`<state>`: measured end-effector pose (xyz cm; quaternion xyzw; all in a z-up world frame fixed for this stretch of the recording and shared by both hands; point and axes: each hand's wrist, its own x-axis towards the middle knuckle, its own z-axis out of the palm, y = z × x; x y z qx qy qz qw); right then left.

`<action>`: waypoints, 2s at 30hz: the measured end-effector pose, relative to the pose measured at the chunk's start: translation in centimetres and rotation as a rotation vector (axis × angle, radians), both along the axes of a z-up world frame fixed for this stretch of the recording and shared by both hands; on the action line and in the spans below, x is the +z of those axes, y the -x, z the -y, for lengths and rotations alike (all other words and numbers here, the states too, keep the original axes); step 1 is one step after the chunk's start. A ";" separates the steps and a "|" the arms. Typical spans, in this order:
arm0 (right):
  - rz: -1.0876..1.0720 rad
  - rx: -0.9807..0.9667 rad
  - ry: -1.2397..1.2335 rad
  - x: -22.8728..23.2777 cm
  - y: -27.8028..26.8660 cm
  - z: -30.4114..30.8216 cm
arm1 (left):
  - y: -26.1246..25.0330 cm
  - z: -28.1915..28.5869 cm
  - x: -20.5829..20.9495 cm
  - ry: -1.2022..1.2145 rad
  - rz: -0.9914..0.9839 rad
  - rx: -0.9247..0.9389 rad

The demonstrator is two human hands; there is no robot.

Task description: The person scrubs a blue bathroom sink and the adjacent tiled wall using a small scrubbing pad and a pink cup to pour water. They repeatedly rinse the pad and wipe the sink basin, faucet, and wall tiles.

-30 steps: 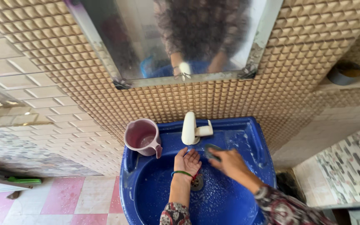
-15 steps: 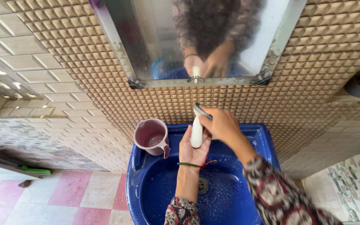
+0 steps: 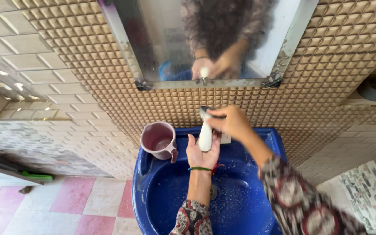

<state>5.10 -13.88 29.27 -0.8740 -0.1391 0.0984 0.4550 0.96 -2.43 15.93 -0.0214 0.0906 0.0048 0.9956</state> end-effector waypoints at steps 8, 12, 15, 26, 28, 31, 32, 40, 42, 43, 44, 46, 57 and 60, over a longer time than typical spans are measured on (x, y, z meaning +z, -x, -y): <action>0.685 0.134 0.093 -3.8 6.4 1.6 | -0.2 -0.1 0.2 -0.090 0.087 -0.054; 0.673 0.097 0.093 -3.3 6.6 1.4 | -0.4 -0.3 -0.4 -0.261 0.073 -0.075; 0.271 0.012 -0.063 -1.4 1.5 0.4 | -0.7 -0.5 -1.0 -0.082 0.011 -0.093; 1.031 0.180 0.219 -1.9 9.3 0.3 | 0.2 -0.7 0.5 -0.210 0.189 -0.054; 0.997 0.149 0.341 -0.7 7.8 -0.2 | 0.9 -0.6 1.1 -0.186 0.124 -0.083; 0.356 0.079 0.549 2.2 1.9 -1.7 | 1.7 -0.2 1.7 -0.099 -0.008 -0.098; 0.323 0.089 0.562 3.2 -0.2 -2.3 | 1.7 0.0 1.9 -0.060 0.045 -0.076; 0.881 0.102 1.043 0.1 4.4 -6.1 | 1.1 -0.4 -0.2 -0.114 -0.062 -0.047; 1.032 0.184 1.077 -1.2 7.8 -5.8 | 1.5 -0.8 -1.0 -0.232 0.150 0.006; 1.042 0.212 1.030 -1.5 8.8 -5.6 | 1.4 -1.1 -1.2 -0.223 0.165 -0.005; 1.054 0.240 0.981 -1.4 8.8 -5.4 | 1.4 -1.5 -1.3 -0.214 0.182 -0.014; 0.888 0.248 0.893 -0.7 7.1 -4.8 | 1.4 -2.1 -1.3 -0.161 0.202 -0.077; 0.282 0.232 0.348 -0.1 -5.5 -1.7 | 0.7 -2.2 0.9 -0.663 0.025 -0.253; 0.385 0.299 0.243 -2.4 -7.0 -1.1 | 0.2 -2.4 1.1 -1.005 -0.015 -0.322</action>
